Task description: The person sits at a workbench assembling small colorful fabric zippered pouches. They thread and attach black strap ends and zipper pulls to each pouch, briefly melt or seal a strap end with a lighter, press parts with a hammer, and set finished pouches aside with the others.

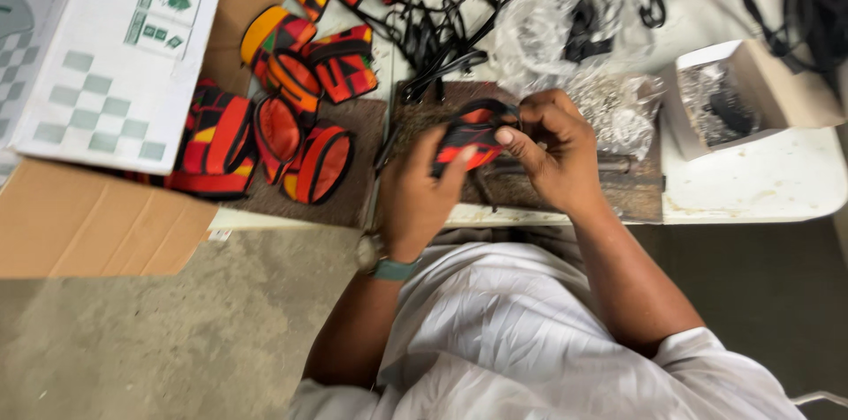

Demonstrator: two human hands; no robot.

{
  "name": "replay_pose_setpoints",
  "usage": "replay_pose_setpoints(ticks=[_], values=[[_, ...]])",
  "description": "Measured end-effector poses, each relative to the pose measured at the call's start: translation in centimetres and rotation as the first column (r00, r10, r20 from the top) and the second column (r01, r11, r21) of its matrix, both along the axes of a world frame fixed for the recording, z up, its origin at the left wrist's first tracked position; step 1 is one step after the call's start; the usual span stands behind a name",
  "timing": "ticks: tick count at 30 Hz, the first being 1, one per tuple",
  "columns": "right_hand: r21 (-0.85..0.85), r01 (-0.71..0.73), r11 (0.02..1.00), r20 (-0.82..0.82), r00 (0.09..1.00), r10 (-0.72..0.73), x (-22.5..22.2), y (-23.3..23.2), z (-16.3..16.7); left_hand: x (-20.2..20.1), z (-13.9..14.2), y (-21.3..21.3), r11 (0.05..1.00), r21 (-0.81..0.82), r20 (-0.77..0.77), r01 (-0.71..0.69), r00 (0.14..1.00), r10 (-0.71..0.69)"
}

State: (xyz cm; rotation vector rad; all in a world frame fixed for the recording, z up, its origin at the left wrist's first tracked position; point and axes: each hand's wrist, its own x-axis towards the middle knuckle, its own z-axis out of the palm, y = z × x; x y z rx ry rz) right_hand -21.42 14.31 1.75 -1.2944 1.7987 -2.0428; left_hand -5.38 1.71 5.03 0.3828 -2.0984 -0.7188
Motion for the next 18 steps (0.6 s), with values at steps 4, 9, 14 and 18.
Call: replay_pose_setpoints(ticks=[4,9,14,18], values=[[-0.102,0.058,0.993,0.114,0.992,-0.047,-1.6,2.5,-0.2,1.7,0.0,-1.8,0.903,0.385,-0.187,0.192,0.974,-0.127],[-0.166,-0.527,0.834,0.342,0.762,0.550,-2.4,6.1,0.1,1.6,-1.0,-3.5,0.805,0.490,-0.184,0.335,0.942,-0.281],[0.239,-0.338,0.910,0.373,0.898,0.236,-2.2,5.7,-0.3,-0.8,-2.4,-3.1,0.732,0.603,-0.148,0.319,0.945,-0.290],[0.039,-0.683,0.730,0.398,0.680,0.615,-3.9,7.9,0.5,-2.3,-3.1,-4.3,0.733,0.559,-0.176,0.388,0.919,-0.353]])
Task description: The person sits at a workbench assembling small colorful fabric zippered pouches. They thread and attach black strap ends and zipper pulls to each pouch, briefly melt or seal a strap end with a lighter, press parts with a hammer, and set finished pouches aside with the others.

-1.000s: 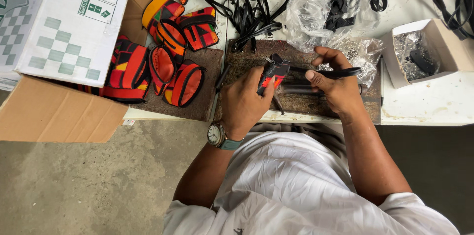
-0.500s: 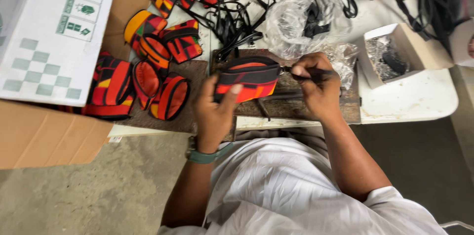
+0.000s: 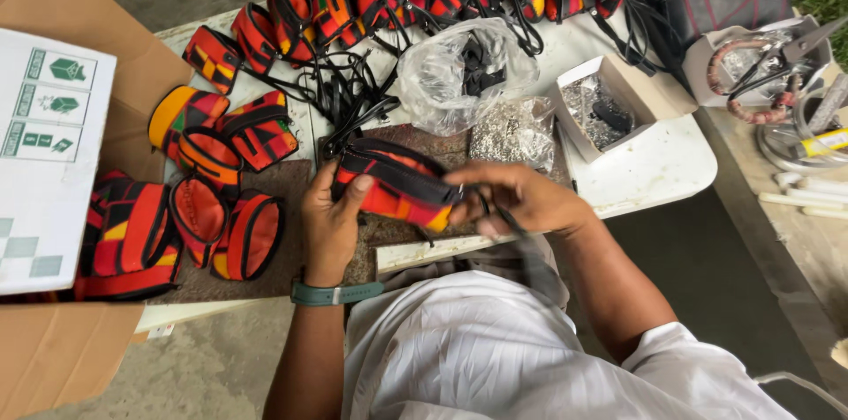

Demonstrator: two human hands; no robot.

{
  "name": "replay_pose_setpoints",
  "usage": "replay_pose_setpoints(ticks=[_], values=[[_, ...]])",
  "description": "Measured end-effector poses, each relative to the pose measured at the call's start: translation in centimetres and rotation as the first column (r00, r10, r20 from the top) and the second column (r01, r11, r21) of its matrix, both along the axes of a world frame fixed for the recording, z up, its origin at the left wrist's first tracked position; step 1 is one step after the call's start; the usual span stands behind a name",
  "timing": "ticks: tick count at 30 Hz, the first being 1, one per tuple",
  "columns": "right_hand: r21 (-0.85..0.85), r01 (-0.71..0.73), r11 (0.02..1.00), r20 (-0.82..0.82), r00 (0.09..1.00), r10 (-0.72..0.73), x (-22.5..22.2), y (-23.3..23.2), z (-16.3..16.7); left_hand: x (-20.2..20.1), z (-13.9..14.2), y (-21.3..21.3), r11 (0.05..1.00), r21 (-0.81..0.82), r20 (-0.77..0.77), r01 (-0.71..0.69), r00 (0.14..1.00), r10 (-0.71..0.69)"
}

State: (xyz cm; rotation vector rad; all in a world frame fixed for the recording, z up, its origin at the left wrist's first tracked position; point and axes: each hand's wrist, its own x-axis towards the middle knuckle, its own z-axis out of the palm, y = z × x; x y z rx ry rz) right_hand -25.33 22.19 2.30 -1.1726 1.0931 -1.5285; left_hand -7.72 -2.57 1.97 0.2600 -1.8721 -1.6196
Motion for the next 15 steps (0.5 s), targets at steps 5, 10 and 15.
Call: replay_pose_setpoints(ticks=[5,10,15], values=[[0.114,-0.388,0.915,-0.029,0.919,0.393,-3.1,3.4,0.8,-1.7,-1.4,-1.4,0.977,0.084,-0.004,0.194,0.981,-0.194],[-0.161,-0.685,0.710,-0.336,0.715,0.613,-5.6,3.6,1.0,-4.8,-1.7,-1.8,0.809,0.339,-0.175,0.481,0.877,-0.448],[-0.308,-0.174,0.935,-0.041,0.985,0.169,-5.5,6.6,2.7,-7.3,-0.6,-1.8,0.864,0.269,-0.140,0.425,0.905,-0.402]])
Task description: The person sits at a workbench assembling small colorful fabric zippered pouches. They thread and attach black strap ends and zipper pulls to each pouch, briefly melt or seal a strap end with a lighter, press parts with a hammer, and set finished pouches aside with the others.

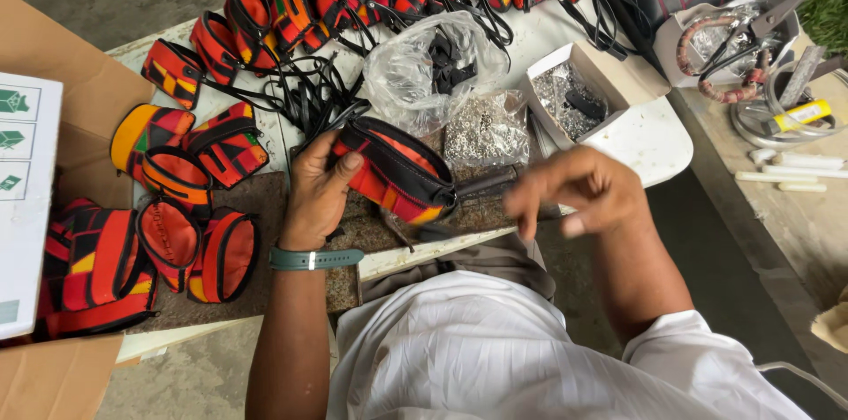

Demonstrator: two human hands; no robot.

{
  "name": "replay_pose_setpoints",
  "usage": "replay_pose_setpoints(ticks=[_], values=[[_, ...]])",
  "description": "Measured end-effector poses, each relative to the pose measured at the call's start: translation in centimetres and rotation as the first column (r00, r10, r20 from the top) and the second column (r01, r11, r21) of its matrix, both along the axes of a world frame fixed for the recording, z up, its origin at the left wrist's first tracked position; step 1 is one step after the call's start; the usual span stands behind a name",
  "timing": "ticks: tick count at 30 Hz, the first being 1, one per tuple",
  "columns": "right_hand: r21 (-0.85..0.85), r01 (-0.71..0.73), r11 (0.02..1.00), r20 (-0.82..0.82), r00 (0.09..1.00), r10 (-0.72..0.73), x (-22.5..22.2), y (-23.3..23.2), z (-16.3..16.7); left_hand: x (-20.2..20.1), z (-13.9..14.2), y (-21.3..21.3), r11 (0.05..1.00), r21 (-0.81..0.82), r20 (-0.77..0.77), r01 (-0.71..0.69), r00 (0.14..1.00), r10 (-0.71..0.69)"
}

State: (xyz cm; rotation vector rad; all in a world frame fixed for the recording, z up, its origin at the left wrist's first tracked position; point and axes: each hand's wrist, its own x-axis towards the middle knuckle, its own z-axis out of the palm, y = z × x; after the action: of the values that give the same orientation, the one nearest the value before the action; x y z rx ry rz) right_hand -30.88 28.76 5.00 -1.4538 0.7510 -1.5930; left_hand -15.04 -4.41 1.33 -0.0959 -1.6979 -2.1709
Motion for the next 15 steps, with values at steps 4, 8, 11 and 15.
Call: replay_pose_setpoints(ticks=[4,8,11,15], values=[[0.180,0.588,0.788,-0.483,0.751,-0.450,2.2,-1.8,0.2,-1.2,0.5,1.7,0.962,-0.237,-0.023,-0.137,0.990,0.136],[-0.158,0.724,0.672,-0.592,0.475,-0.651,3.7,-4.9,-0.1,-2.7,1.7,3.5,0.927,-0.287,-0.110,-0.242,0.970,0.219],[-0.141,0.822,0.551,-0.530,0.407,-0.744,1.6,-4.9,1.0,-3.2,2.9,3.8,0.918,-0.229,-0.079,-0.323,0.946,0.314],[-0.618,0.780,0.095,-0.396,-0.205,-0.895,-6.8,-2.4,4.2,-2.6,3.4,2.9,0.887,-0.298,-0.139,-0.353,0.935,0.325]])
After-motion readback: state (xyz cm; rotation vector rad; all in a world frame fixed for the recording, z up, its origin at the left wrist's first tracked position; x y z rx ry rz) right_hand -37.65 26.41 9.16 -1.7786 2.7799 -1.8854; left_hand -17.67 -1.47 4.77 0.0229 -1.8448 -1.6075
